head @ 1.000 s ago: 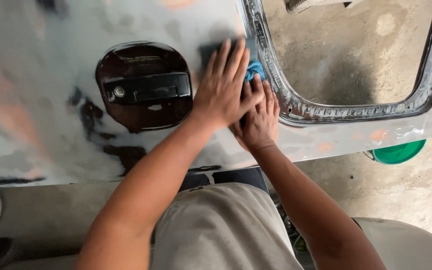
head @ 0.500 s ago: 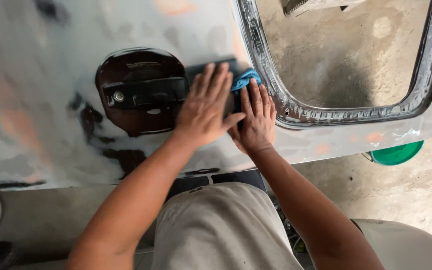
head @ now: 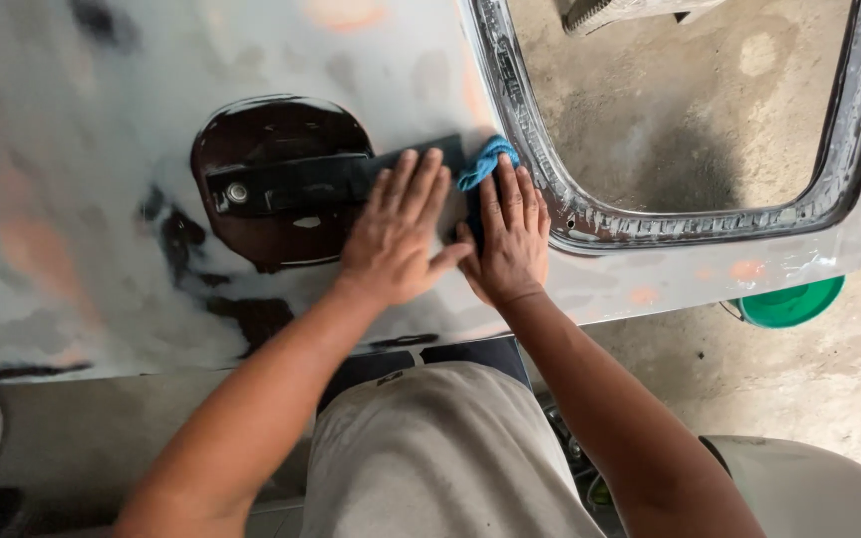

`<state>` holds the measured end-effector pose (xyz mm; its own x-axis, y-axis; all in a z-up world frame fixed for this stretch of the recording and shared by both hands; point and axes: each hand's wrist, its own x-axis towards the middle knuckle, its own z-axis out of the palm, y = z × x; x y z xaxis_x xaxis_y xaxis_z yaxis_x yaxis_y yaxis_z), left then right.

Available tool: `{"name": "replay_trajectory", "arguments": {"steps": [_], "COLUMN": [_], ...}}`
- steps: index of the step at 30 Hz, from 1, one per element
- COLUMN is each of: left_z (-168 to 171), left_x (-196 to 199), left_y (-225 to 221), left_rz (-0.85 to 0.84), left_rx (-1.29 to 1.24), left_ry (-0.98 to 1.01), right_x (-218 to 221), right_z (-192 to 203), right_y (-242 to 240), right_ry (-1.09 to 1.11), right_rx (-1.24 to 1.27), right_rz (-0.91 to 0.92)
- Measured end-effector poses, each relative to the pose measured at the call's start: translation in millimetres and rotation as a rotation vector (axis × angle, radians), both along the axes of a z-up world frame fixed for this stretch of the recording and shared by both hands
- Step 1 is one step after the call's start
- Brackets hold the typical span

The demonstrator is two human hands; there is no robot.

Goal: The person scrubs a white car door panel with a blue cloth and a small abrasive pad, focusing on the area around the door handle. They dip the cloth into a green bucket of water to rinse it and continue scrubbing the surface.

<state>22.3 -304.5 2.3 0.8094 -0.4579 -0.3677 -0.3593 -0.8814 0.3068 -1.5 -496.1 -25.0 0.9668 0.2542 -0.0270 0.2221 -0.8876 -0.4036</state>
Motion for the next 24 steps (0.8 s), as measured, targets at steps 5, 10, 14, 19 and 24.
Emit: {"name": "replay_trajectory", "arguments": {"steps": [5,10,14,19,24], "left_z": [7.6,25.5,19.3,30.3,31.4], "left_x": [76.0,51.6,-45.1,-127.1,-175.9], "left_y": [29.5,-8.3,-1.2,68.4,171.2], "left_rz": [0.244,0.080,0.015,-0.091,0.085], "left_rx": [0.105,0.101,-0.071,-0.170,-0.016], "left_ry": [-0.116,-0.053,-0.147,-0.078,-0.129], "right_x": [-0.7,-0.2,-4.8,-1.0,-4.7], "right_z": [10.5,6.3,1.4,10.7,14.5], "right_y": [2.7,5.6,-2.3,5.0,25.9], "right_ry": [0.056,0.066,0.058,0.087,0.176], "right_rx": [-0.002,-0.030,-0.024,-0.076,-0.142], "right_rz": [-0.026,-0.049,-0.037,-0.048,-0.111]}}
